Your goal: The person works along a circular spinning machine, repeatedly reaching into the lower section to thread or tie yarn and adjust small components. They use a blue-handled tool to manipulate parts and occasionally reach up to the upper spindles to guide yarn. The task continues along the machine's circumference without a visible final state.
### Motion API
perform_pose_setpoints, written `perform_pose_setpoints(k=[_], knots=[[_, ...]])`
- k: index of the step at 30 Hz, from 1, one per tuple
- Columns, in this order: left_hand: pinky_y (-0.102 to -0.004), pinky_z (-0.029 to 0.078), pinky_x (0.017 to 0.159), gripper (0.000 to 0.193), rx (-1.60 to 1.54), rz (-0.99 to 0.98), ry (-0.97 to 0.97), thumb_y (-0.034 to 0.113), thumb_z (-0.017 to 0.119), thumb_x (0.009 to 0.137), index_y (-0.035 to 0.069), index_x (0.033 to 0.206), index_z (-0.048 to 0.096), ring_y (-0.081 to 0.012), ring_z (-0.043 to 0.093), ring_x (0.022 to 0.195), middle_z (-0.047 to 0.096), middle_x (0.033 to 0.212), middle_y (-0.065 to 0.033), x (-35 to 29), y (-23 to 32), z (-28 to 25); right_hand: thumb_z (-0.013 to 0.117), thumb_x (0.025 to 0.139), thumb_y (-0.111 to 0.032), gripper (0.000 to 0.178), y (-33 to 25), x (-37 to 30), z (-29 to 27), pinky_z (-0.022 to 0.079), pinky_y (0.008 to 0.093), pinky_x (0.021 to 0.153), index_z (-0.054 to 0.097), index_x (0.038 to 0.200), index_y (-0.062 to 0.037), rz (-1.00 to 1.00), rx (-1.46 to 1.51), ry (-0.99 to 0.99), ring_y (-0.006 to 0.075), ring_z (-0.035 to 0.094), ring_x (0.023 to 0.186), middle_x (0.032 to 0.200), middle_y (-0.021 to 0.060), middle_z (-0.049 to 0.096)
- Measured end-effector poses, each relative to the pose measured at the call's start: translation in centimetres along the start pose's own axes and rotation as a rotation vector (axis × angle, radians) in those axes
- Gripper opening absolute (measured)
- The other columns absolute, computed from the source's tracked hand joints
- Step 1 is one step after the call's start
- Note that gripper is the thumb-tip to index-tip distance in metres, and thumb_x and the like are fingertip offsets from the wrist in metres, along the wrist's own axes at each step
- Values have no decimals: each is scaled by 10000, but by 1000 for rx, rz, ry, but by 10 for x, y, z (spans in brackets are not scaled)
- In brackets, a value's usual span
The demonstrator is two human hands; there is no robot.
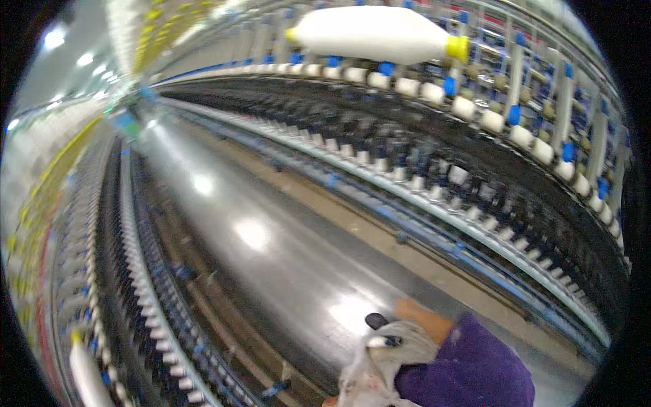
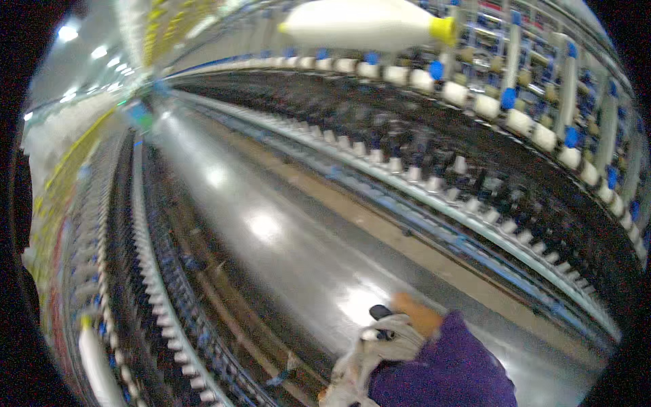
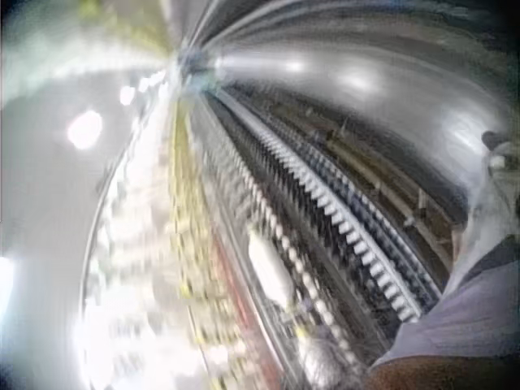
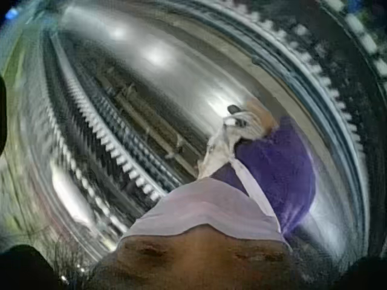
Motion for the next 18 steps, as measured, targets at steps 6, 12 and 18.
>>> perform_pose_setpoints(k=[6, 12, 18], knots=[[-371, 504, 722, 408, -106, -22, -42, 169, 679, 721, 15, 1085, 574, -257, 635, 786, 658, 866, -115, 112, 140, -64, 525, 773, -194, 228, -263, 99, -226, 480, 468, 730, 640, 828, -6, -324, 242, 415, 376, 609, 824, 875, 222, 634], [-376, 509, 699, 388, -284, -86, 0, 140, 667, 727, 11, 1082, 575, -255, 635, 764, 654, 869, -116, 247, 220, -155, 547, 772, -206, 198, -349, 214, -244, 469, 466, 668, 638, 814, -35, -382, 130, 269, 365, 614, 749, 796, 186, 641], [-381, 513, 676, 370, -402, -262, 78, 111, 655, 733, 6, 1079, 577, -253, 636, 742, 650, 871, -118, 361, 282, -290, 567, 794, -230, 250, -225, 274, -178, 496, 409, 680, 629, 944, -40, 268, 157, -433, 313, 632, 772, 910, 158, 645]])
Point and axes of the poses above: each hand's wrist, its own x-axis towards the middle knuckle, its own z-axis out of the palm, y = z × x, the point moved 8 cm from there along x, towards the middle knuckle
